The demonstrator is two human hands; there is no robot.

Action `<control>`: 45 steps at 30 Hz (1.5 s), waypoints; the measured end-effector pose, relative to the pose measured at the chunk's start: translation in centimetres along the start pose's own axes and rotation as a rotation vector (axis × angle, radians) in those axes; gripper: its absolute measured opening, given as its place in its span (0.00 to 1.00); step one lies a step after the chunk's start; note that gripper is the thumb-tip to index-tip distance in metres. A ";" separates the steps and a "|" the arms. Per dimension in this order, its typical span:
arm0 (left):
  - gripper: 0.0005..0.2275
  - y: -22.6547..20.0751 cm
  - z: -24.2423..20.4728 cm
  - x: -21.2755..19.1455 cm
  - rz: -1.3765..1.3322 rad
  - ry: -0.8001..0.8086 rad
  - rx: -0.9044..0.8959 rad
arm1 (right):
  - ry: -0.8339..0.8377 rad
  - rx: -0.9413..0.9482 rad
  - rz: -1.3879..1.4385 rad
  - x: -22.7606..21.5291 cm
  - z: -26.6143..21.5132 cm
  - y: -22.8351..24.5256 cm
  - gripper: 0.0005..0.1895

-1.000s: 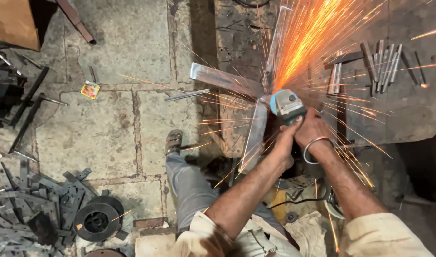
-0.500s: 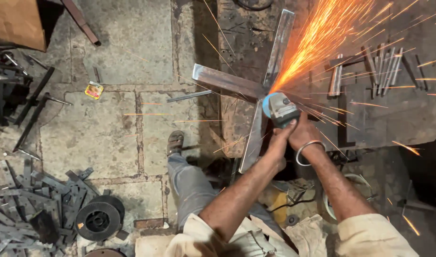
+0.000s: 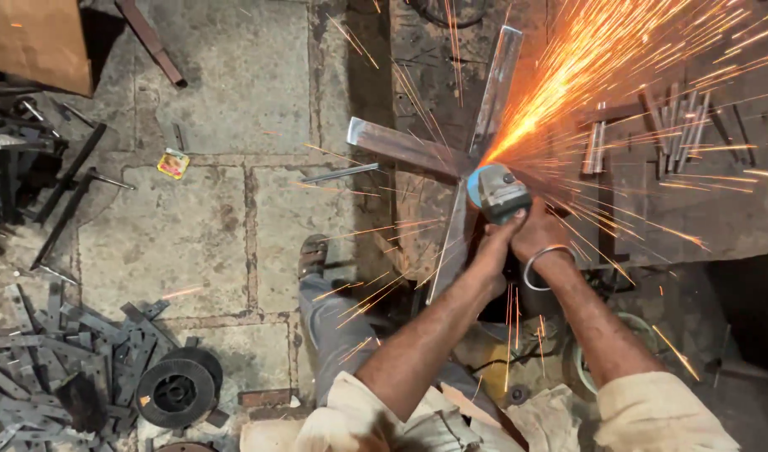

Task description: Grinding and smoothing the edges of a metal cross-shaped furniture component using a handheld angle grinder.

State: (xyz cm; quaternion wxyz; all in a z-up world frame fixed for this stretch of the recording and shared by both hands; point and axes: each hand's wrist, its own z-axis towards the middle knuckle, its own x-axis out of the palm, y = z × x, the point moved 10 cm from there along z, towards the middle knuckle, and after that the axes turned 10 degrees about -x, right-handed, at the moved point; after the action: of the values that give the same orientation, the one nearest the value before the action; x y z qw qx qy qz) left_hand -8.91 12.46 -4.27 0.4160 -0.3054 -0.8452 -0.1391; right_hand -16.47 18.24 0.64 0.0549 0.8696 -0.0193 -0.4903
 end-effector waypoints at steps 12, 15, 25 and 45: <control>0.37 0.3 0.5 -2.8 0.067 -0.122 -0.001 | -0.031 -0.015 0.052 1.1 -0.3 0.7 0.50; 0.38 0.7 0.4 -2.8 0.215 -0.258 -0.005 | -0.028 0.000 0.068 1.1 -0.7 -0.6 0.53; 0.39 -0.7 -0.1 -1.3 0.147 -0.128 -0.051 | -0.023 0.038 0.100 -0.3 -0.7 1.4 0.55; 0.27 -1.5 0.7 -2.2 0.343 -0.155 -0.043 | -0.207 0.142 0.265 1.6 -0.2 -1.0 0.49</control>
State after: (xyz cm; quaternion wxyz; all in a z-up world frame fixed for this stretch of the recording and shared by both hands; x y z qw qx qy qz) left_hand -9.20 10.77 -6.40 0.3609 -0.4636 -0.8070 -0.0602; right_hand -15.50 19.12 -0.70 0.0553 0.8060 -0.1738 -0.5631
